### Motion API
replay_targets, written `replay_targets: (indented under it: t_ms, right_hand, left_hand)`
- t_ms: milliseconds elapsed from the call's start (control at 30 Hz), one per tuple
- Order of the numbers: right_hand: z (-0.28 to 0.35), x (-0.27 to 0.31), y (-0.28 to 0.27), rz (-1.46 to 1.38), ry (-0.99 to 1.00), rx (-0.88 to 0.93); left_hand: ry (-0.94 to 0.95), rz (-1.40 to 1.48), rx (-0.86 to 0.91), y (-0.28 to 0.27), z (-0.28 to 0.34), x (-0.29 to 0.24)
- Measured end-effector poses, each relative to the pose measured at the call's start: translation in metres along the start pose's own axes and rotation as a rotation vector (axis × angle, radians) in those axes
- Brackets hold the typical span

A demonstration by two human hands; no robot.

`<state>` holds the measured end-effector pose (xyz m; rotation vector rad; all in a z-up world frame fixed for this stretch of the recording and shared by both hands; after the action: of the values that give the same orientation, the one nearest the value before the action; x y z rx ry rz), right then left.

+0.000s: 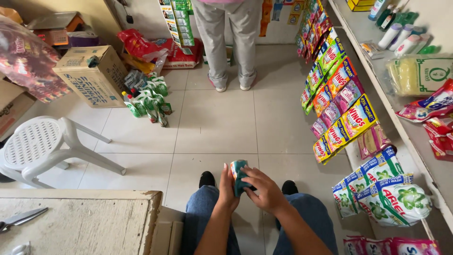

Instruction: Wiping canned food items with a cloth and organizing them on the store shelves.

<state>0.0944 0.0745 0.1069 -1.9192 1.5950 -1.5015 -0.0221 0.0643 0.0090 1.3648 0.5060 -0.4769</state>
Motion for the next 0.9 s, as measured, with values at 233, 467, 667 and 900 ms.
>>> replay_targets:
  t_ms: [233, 467, 667, 900]
  right_hand:
    - [-0.007, -0.001, -0.002, -0.064, 0.095, 0.007]
    - [0.017, -0.024, 0.023, 0.180, 0.008, -0.047]
    - [-0.009, 0.001, 0.005, -0.114, 0.135, 0.040]
    - [0.006, -0.021, 0.015, -0.067, 0.213, 0.009]
  left_hand:
    - [-0.067, -0.041, 0.021, 0.009, 0.001, 0.004]
    - [0.008, 0.025, 0.040, -0.019, -0.011, 0.010]
    - [-0.050, -0.035, -0.055, -0.017, -0.006, 0.014]
    - [-0.095, -0.077, -0.036, -0.018, -0.006, 0.019]
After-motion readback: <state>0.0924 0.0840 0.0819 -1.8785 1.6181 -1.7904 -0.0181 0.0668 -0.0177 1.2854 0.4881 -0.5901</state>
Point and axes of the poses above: each hand's wrist, its own z-axis away from the middle knuckle, its own y-axis out of the palm, x = y × z, the point moved 8 cm from there along -z, towards the middle knuckle, and after that the axes turned 9 degrees about x, right-handed, at the moved point
